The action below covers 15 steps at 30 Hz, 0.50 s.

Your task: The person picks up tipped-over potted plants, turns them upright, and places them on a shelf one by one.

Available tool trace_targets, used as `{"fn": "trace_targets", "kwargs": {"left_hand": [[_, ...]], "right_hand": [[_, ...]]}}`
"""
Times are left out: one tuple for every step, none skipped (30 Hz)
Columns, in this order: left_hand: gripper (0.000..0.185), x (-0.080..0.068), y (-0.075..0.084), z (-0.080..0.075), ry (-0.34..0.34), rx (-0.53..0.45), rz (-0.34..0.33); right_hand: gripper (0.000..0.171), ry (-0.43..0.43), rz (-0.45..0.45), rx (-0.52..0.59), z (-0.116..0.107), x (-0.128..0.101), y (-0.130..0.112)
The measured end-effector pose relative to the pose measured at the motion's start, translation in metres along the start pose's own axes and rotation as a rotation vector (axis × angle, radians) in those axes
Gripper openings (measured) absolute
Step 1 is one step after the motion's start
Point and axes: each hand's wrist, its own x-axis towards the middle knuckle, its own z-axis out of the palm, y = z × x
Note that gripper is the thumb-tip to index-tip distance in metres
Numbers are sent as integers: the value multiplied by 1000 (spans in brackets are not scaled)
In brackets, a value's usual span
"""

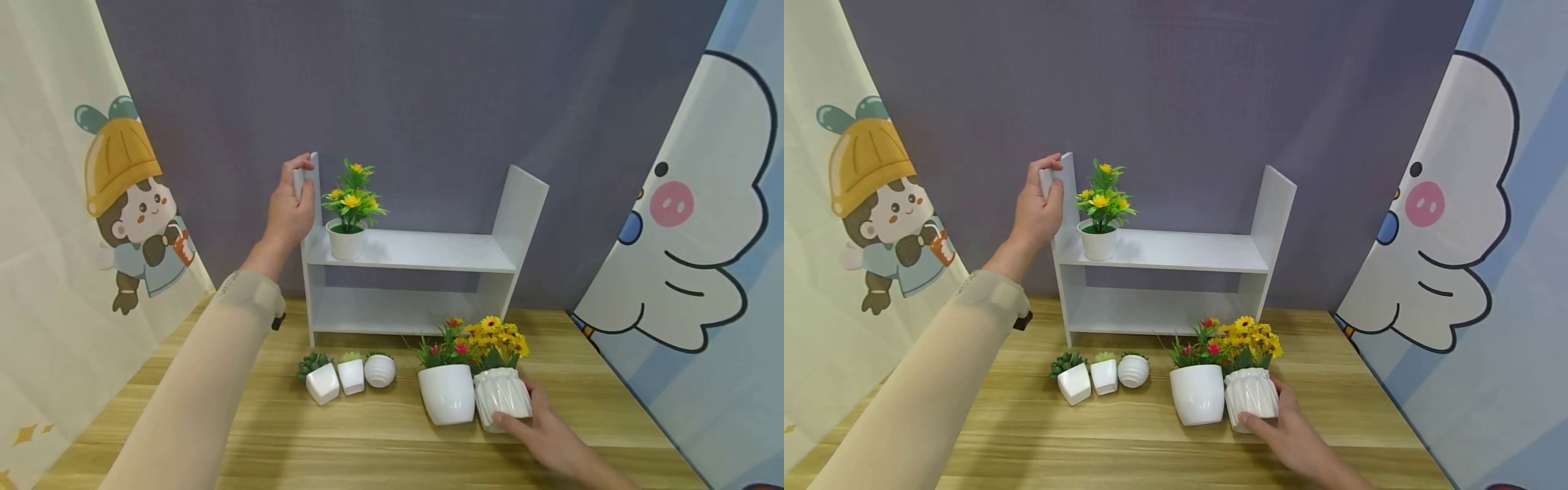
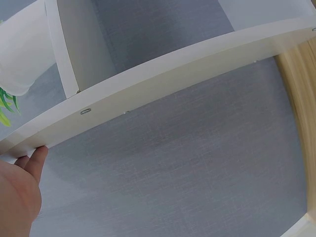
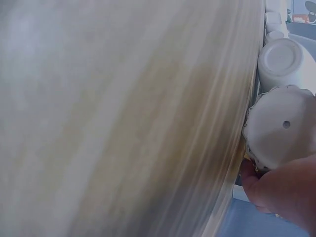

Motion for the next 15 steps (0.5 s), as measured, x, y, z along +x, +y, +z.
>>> {"fn": "trace_targets", "kwargs": {"left_hand": [[38,0,0,0,0,-1,0],[37,0,1,0,-1,-2,-1],[38,-1,1,0,-1,-2,-1],[38,-1,1,0,-2,-2,0],[37,-1,1,-1,-1,0,-1],[37,-1,2,-1,-1,1,-1],[38,-1,2,-1,0,3,1],[38,-1,2,-1,0,5,1],[38,-1,2,-1,-1,7,1],[37,0,2,-1,-1,8,0],[37,0,2,-1,-1,9,-2],[37,0,2,-1,-1,8,-2],[37,0,2,-1,-1,6,-3],[36,-1,1,-1,-3,5,-5],[36,-1,1,0,-4,3,-6]], "right_hand": [[116,0,0,4,0,-1,0],[115,1,-1,3,0,-1,-1],[114,4,-3,-1,0,-2,-1],[113,7,-8,1,0,-2,-1],[112,10,-14,4,0,-3,-1],[111,13,-22,5,0,-4,0],[110,17,-30,4,1,-5,0],[110,21,-36,2,1,-7,0],[109,23,-42,4,2,-8,0],[109,25,-46,4,2,-9,1],[109,28,-46,1,3,-10,1],[110,30,-47,-1,3,-11,1],[110,33,-43,0,3,-12,1],[111,34,-40,3,3,-13,1],[111,36,-35,5,3,-13,2]]}}
